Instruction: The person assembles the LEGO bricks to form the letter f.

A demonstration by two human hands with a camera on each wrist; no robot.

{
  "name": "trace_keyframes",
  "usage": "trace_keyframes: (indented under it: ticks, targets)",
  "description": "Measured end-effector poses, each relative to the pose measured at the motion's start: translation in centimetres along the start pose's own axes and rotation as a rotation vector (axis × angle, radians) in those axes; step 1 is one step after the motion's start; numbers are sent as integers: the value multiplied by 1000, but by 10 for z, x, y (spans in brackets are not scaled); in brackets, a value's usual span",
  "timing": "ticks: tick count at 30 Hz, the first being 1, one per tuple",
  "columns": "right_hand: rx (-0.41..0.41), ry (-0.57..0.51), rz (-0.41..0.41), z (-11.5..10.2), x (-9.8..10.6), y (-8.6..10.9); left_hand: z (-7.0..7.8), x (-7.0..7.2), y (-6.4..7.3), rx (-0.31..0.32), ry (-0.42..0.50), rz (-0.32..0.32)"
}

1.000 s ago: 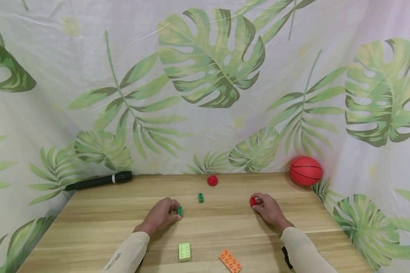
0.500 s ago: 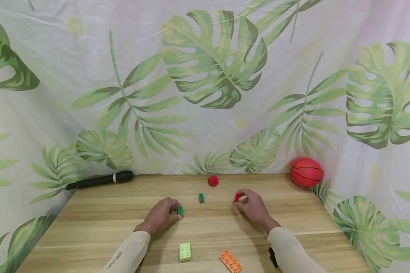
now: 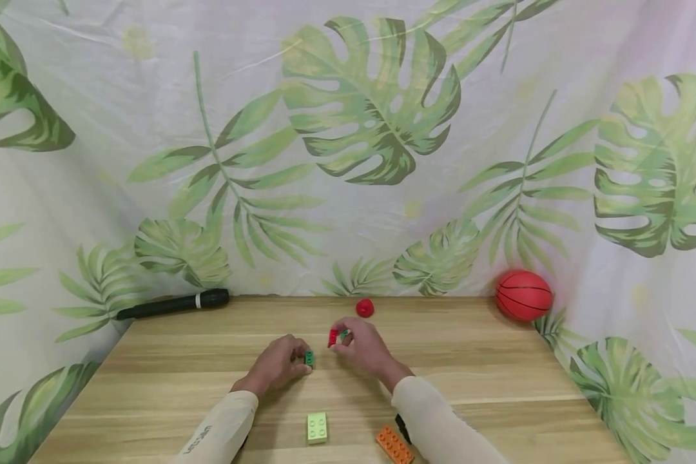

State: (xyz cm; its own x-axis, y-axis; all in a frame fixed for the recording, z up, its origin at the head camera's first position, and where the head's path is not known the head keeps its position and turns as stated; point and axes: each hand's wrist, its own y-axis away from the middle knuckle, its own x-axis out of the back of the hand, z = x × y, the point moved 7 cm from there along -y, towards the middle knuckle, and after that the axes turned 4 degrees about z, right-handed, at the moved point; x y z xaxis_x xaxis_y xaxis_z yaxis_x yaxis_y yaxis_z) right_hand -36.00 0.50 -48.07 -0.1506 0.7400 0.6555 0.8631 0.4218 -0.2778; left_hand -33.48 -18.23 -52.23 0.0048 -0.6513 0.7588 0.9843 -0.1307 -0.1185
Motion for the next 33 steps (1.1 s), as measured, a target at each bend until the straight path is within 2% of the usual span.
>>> trace_keyframes:
  ticks: [8,14,20,33]
  targets:
    - [5,-17,-54,-15,-30,-9,2,2,-2,-32,-5,3]
    - [-31,15,-85,-12,-42,-9,1,1,0,-36,0,2]
    - [-33,41,-102,-7,-48,-7,1,0,0,-61,-3,5]
    - [-25,4,-119,-9,-52,-8,1,2,1,-22,-5,8]
